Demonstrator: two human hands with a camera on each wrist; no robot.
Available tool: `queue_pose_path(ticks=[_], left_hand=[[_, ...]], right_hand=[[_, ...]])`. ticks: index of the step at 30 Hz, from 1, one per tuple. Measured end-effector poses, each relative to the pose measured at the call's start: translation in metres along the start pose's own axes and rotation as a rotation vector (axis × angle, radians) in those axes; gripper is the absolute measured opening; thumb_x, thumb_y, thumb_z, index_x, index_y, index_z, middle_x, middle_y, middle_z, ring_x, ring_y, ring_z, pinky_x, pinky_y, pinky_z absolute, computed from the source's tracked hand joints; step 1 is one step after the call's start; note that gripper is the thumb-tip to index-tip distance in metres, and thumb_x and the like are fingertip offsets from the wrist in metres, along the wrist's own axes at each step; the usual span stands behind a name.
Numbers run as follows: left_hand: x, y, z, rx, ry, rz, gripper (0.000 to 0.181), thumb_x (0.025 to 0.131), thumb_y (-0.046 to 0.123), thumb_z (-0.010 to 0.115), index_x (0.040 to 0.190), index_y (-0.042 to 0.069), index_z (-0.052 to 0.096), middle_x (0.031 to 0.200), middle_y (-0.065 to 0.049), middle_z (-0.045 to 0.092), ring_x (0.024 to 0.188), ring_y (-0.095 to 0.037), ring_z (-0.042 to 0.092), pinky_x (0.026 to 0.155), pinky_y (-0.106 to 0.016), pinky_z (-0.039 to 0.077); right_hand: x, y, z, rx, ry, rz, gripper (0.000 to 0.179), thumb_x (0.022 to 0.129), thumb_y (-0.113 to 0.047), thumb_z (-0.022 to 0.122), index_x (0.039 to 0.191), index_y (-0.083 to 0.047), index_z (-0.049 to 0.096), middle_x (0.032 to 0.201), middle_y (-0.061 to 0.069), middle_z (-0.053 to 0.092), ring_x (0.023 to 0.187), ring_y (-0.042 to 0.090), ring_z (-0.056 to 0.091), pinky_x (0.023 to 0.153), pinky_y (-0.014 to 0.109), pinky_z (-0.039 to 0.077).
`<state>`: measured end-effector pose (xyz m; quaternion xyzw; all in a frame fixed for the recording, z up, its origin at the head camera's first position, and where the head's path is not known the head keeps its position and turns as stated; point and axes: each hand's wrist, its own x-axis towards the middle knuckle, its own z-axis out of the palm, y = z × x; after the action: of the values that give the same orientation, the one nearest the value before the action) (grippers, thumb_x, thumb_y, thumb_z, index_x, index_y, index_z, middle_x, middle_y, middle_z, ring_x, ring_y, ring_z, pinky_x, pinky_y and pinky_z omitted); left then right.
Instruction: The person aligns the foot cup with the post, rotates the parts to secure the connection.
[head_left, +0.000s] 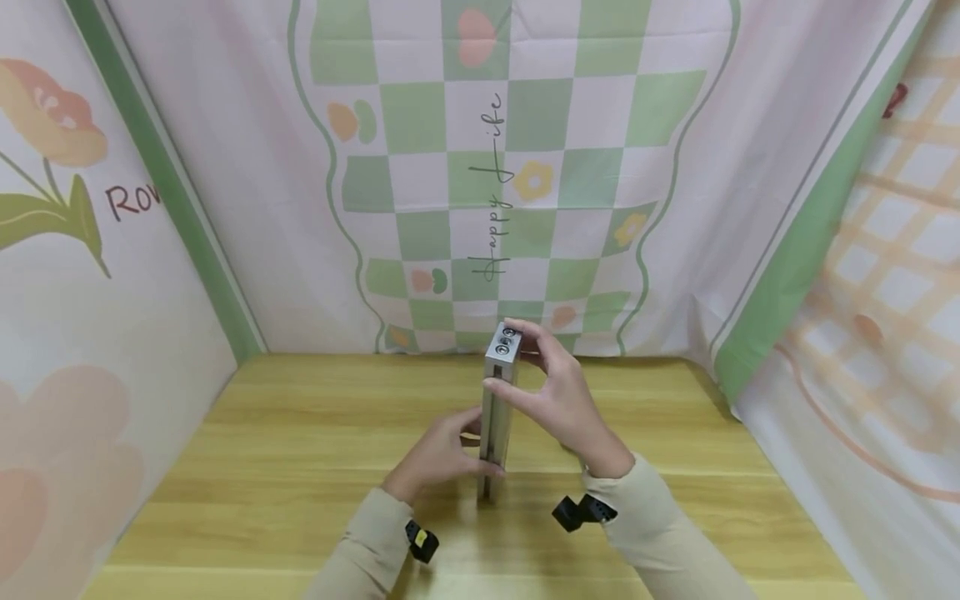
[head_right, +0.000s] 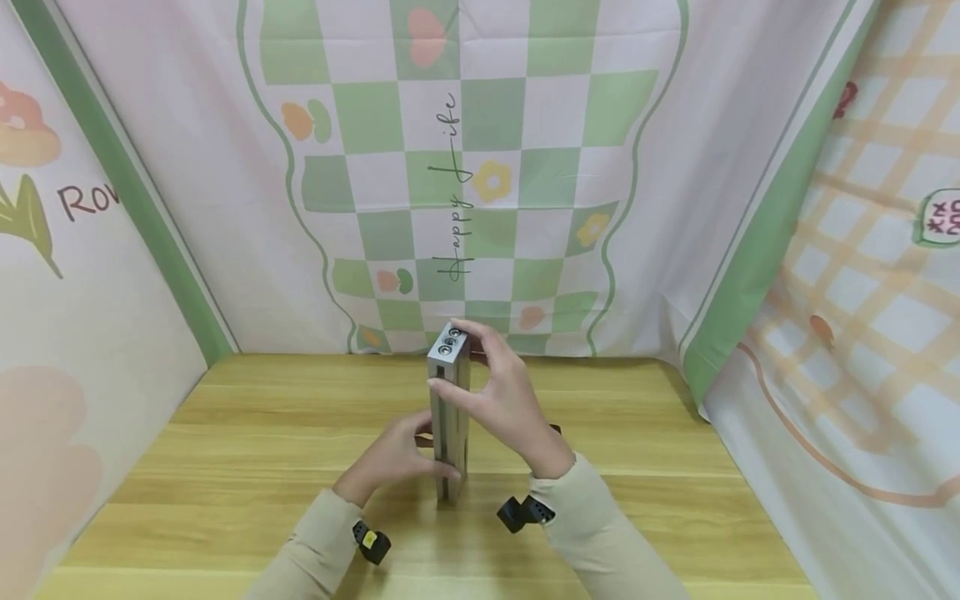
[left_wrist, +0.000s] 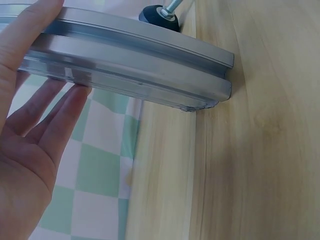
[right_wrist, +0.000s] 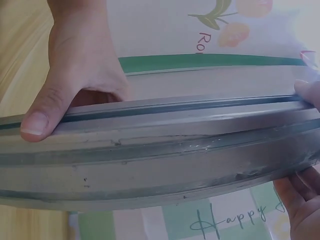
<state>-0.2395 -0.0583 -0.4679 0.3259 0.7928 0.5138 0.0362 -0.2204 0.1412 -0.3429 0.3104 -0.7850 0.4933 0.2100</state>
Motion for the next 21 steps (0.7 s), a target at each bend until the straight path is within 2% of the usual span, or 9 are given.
queue_pose_path(ticks=[4, 10, 13, 16, 19, 21], left_hand=[[-0.001, 0.002, 0.000, -0.009, -0.002, -0.018, 0.076, 0.072, 0.034, 0.092, 0.139, 0.030, 0.056, 0.120, 0.012, 0.066, 0.107, -0.009, 0.064, 0.094, -0.029, 0.054], [-0.003, 0.001, 0.000, -0.056, -0.033, -0.024, 0.072, 0.076, 0.034, 0.089, 0.140, 0.029, 0.057, 0.124, 0.009, 0.066, 0.109, -0.012, 0.064, 0.093, -0.029, 0.055], [-0.004, 0.001, -0.002, -0.104, -0.056, -0.049, 0.069, 0.078, 0.032, 0.088, 0.139, 0.029, 0.058, 0.126, 0.008, 0.065, 0.111, -0.014, 0.064, 0.092, -0.029, 0.055], [-0.005, 0.002, -0.005, -0.142, -0.078, -0.089, 0.063, 0.080, 0.031, 0.086, 0.137, 0.029, 0.060, 0.128, 0.007, 0.065, 0.113, -0.014, 0.063, 0.094, -0.029, 0.054], [-0.007, 0.003, -0.008, -0.151, -0.099, -0.126, 0.054, 0.084, 0.030, 0.083, 0.135, 0.027, 0.062, 0.127, 0.007, 0.065, 0.114, -0.014, 0.063, 0.095, -0.030, 0.054], [-0.008, 0.002, -0.011, -0.128, -0.108, -0.139, 0.049, 0.087, 0.031, 0.081, 0.133, 0.026, 0.064, 0.126, 0.007, 0.066, 0.113, -0.013, 0.063, 0.096, -0.031, 0.053]], right_hand=[[0.000, 0.000, -0.001, 0.002, -0.016, -0.003, 0.076, 0.082, -0.021, 0.086, 0.147, -0.014, 0.046, 0.122, 0.002, 0.059, 0.112, 0.019, 0.059, 0.100, 0.036, 0.052], [-0.003, -0.001, -0.005, 0.011, -0.077, 0.042, 0.069, 0.091, -0.020, 0.078, 0.149, -0.021, 0.041, 0.127, 0.004, 0.060, 0.118, 0.020, 0.059, 0.101, 0.038, 0.052], [-0.002, 0.001, -0.008, 0.031, -0.111, 0.015, 0.062, 0.097, -0.013, 0.068, 0.151, -0.020, 0.038, 0.137, 0.006, 0.056, 0.124, 0.020, 0.056, 0.106, 0.039, 0.047], [-0.002, 0.003, -0.009, 0.046, -0.121, -0.026, 0.055, 0.102, -0.012, 0.059, 0.152, -0.018, 0.036, 0.151, 0.005, 0.045, 0.128, 0.021, 0.053, 0.108, 0.039, 0.045], [-0.002, 0.005, -0.009, 0.051, -0.111, -0.051, 0.049, 0.105, -0.014, 0.053, 0.151, -0.018, 0.037, 0.158, 0.003, 0.036, 0.129, 0.022, 0.052, 0.108, 0.038, 0.045], [-0.002, 0.005, -0.009, 0.060, -0.100, -0.059, 0.047, 0.106, -0.014, 0.052, 0.151, -0.017, 0.039, 0.159, 0.003, 0.035, 0.129, 0.023, 0.052, 0.108, 0.037, 0.045]])
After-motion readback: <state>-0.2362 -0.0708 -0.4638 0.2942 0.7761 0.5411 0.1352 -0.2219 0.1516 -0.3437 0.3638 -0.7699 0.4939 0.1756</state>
